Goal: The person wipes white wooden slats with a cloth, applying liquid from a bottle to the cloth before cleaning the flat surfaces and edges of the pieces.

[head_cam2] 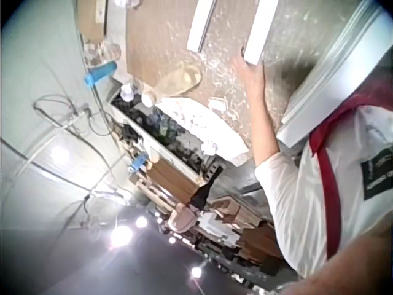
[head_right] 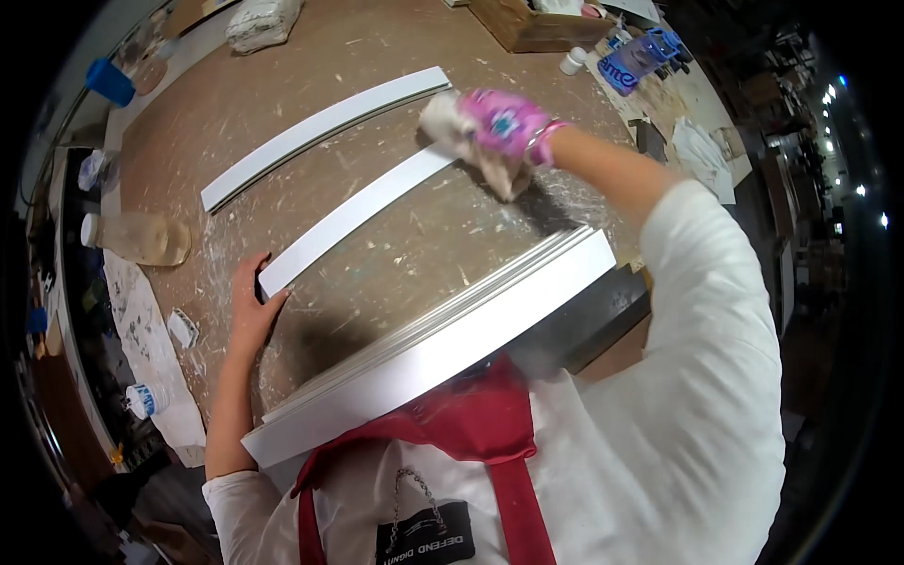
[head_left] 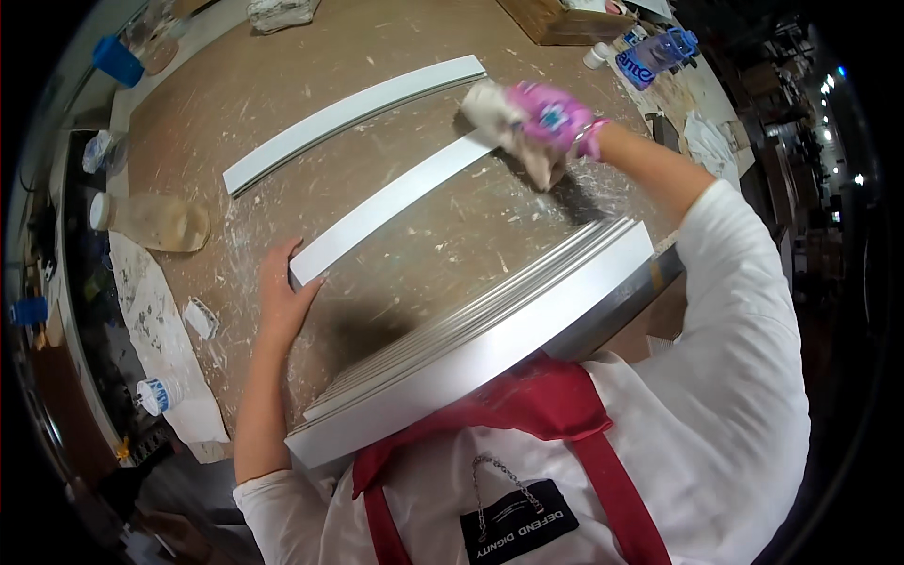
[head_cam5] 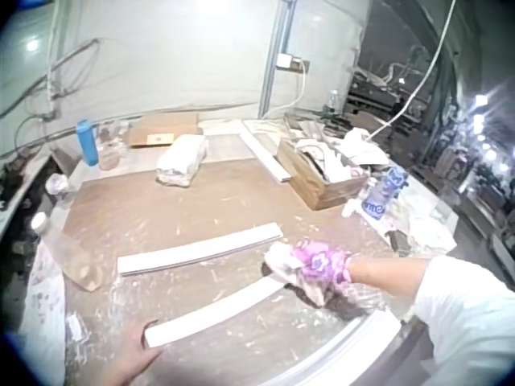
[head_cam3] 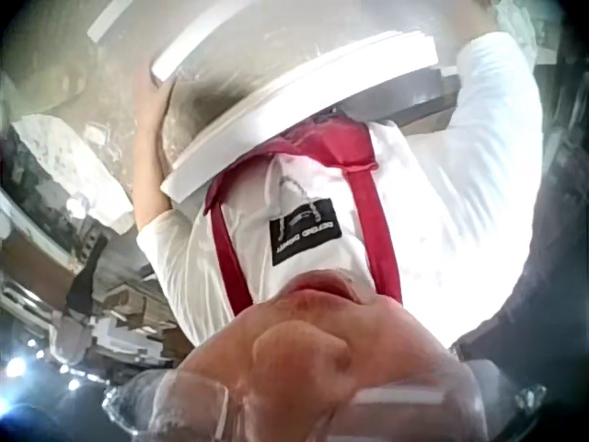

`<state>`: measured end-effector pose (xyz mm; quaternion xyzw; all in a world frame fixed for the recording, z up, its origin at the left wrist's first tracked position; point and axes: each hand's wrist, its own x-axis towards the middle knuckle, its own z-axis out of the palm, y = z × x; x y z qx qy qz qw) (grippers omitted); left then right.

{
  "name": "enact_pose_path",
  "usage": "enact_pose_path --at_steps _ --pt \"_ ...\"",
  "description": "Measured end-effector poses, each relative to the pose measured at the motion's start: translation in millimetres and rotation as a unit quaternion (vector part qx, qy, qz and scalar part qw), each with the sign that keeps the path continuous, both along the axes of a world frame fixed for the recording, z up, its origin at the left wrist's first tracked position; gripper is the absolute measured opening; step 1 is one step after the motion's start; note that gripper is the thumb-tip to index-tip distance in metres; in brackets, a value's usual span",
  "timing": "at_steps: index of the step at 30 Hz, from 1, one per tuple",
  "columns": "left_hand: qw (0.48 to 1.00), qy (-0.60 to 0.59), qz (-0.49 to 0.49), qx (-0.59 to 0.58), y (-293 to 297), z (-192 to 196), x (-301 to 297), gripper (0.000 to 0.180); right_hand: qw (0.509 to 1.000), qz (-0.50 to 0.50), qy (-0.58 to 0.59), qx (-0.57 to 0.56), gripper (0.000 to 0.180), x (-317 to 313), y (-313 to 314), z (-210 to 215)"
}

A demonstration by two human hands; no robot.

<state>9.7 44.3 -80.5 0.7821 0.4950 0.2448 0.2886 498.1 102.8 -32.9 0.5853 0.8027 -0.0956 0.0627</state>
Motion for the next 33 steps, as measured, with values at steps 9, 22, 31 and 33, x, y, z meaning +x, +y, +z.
enact_pose_path --at_steps 9,22,31,33 --pt "0.929 -0.137 0.064 -0.337 9.3 -2.7 -27.5 0.033 0.998 -0.057 -0.012 0.035 0.030 52.0 15.5 56.3" --pt "0.765 -0.372 0.082 -0.520 -9.2 -11.0 -32.2 0.047 0.893 0.137 0.368 -0.218 0.024 -257.8 -22.0 -50.4" --pt "0.794 -0.370 0.096 -0.472 -13.1 -10.7 -21.9 0.045 0.886 0.329 -0.323 -0.047 0.073 -194.1 5.5 15.8" --pt "0.786 -0.377 0.095 -0.481 -12.4 -4.3 -19.2 0.043 0.898 0.209 -0.374 -0.099 0.082 -138.8 20.6 29.9"
